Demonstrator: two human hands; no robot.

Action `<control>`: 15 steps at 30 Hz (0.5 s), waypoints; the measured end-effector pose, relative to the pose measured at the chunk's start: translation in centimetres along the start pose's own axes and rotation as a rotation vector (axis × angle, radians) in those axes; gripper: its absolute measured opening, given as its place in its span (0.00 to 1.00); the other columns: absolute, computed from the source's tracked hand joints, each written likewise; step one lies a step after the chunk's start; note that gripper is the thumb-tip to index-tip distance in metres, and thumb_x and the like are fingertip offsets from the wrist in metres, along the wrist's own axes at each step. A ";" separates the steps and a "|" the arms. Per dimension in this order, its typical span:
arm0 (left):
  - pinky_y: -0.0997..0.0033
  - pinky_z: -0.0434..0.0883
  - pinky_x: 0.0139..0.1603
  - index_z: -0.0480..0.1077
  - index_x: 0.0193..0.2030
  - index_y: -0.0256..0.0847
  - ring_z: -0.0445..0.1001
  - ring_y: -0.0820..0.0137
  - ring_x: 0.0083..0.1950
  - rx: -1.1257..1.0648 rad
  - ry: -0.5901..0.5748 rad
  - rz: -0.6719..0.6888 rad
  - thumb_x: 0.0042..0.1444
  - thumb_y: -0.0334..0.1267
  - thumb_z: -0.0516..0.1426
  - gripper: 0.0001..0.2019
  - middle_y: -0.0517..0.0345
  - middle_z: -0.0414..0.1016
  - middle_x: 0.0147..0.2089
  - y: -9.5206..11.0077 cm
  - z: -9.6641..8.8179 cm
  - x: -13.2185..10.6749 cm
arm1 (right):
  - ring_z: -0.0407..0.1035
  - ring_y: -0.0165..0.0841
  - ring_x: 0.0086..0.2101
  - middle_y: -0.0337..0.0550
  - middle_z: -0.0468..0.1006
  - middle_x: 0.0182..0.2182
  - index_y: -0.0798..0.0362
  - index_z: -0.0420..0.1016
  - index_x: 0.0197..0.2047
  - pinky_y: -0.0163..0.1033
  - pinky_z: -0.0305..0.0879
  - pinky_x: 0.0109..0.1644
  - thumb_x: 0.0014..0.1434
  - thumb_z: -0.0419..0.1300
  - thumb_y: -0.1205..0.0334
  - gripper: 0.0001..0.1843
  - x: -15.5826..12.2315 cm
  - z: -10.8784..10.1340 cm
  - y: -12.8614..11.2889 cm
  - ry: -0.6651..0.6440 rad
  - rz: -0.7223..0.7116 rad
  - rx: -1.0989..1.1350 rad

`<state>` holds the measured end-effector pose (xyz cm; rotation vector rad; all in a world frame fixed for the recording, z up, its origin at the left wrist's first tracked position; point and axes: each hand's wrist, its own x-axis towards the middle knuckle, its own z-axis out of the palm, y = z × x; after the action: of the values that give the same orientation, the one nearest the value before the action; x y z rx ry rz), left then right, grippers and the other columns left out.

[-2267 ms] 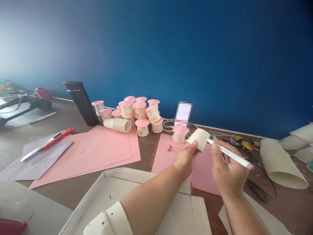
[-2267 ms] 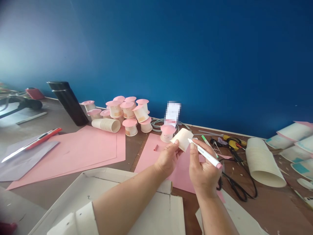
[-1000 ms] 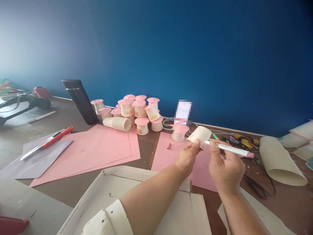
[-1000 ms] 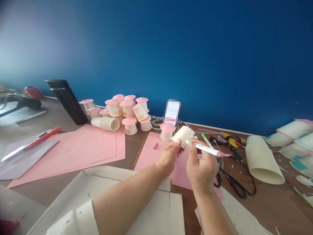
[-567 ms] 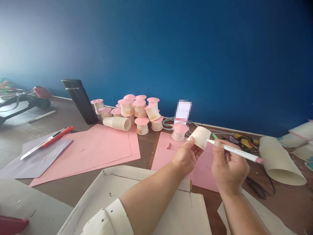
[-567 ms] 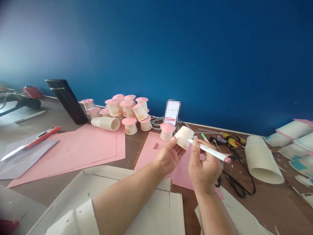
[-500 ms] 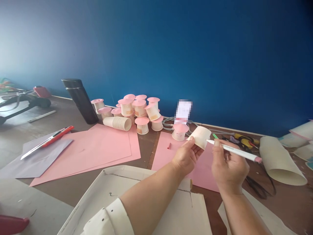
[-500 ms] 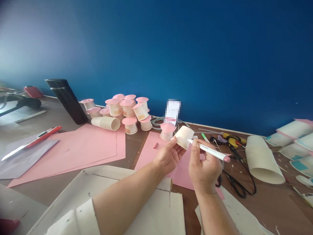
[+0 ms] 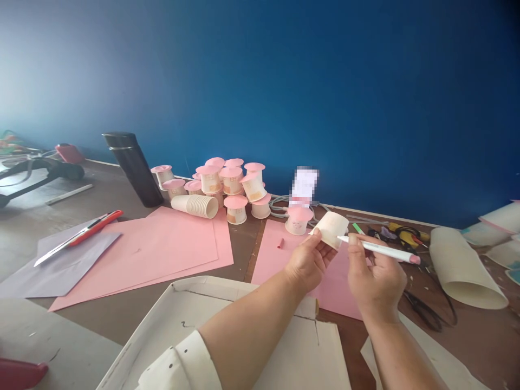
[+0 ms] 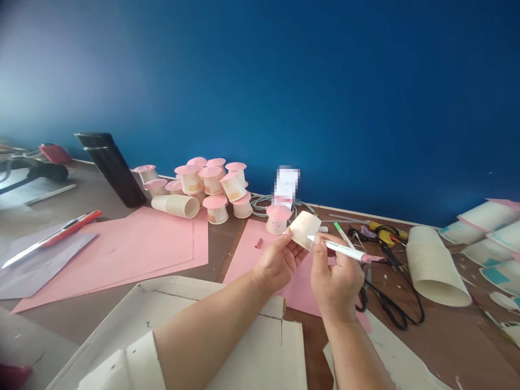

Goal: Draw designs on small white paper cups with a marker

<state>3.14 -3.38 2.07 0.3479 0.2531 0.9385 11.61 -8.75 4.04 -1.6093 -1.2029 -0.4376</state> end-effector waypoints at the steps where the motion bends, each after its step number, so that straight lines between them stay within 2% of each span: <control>1: 0.66 0.63 0.60 0.71 0.47 0.38 0.71 0.66 0.54 -0.003 0.002 -0.002 0.54 0.44 0.57 0.17 0.49 0.74 0.51 0.0 -0.1 0.0 | 0.72 0.35 0.33 0.47 0.79 0.33 0.54 0.76 0.38 0.38 0.65 0.40 0.59 0.54 0.53 0.15 0.0 0.0 0.0 0.003 0.002 -0.007; 4: 0.66 0.63 0.60 0.71 0.48 0.38 0.71 0.66 0.53 -0.005 0.005 -0.007 0.54 0.44 0.57 0.17 0.49 0.74 0.51 0.0 -0.2 0.1 | 0.72 0.35 0.33 0.48 0.79 0.34 0.54 0.77 0.39 0.38 0.64 0.39 0.59 0.54 0.52 0.16 0.0 0.0 0.0 0.014 0.002 -0.030; 8: 0.66 0.62 0.61 0.71 0.48 0.38 0.71 0.66 0.54 -0.003 0.002 0.003 0.54 0.44 0.57 0.17 0.49 0.74 0.52 0.1 0.0 0.0 | 0.71 0.35 0.31 0.47 0.79 0.32 0.54 0.77 0.38 0.37 0.63 0.37 0.59 0.54 0.50 0.17 0.0 0.1 0.1 -0.034 0.016 -0.028; 12: 0.65 0.62 0.61 0.71 0.47 0.37 0.70 0.65 0.55 0.018 0.040 0.004 0.54 0.42 0.57 0.15 0.48 0.73 0.52 0.2 0.2 0.0 | 0.71 0.35 0.33 0.48 0.79 0.35 0.54 0.77 0.39 0.38 0.63 0.38 0.60 0.53 0.50 0.18 0.0 0.2 0.1 -0.036 0.007 -0.032; 15: 0.65 0.62 0.61 0.71 0.46 0.37 0.70 0.65 0.55 0.015 0.042 0.000 0.55 0.41 0.57 0.14 0.48 0.74 0.51 0.2 0.2 0.1 | 0.71 0.35 0.30 0.47 0.78 0.30 0.54 0.77 0.37 0.37 0.63 0.35 0.59 0.53 0.48 0.19 0.0 0.2 0.1 -0.068 0.027 -0.026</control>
<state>3.12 -3.22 2.34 0.3419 0.2982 0.9446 11.62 -8.59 3.95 -1.6723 -1.2296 -0.3848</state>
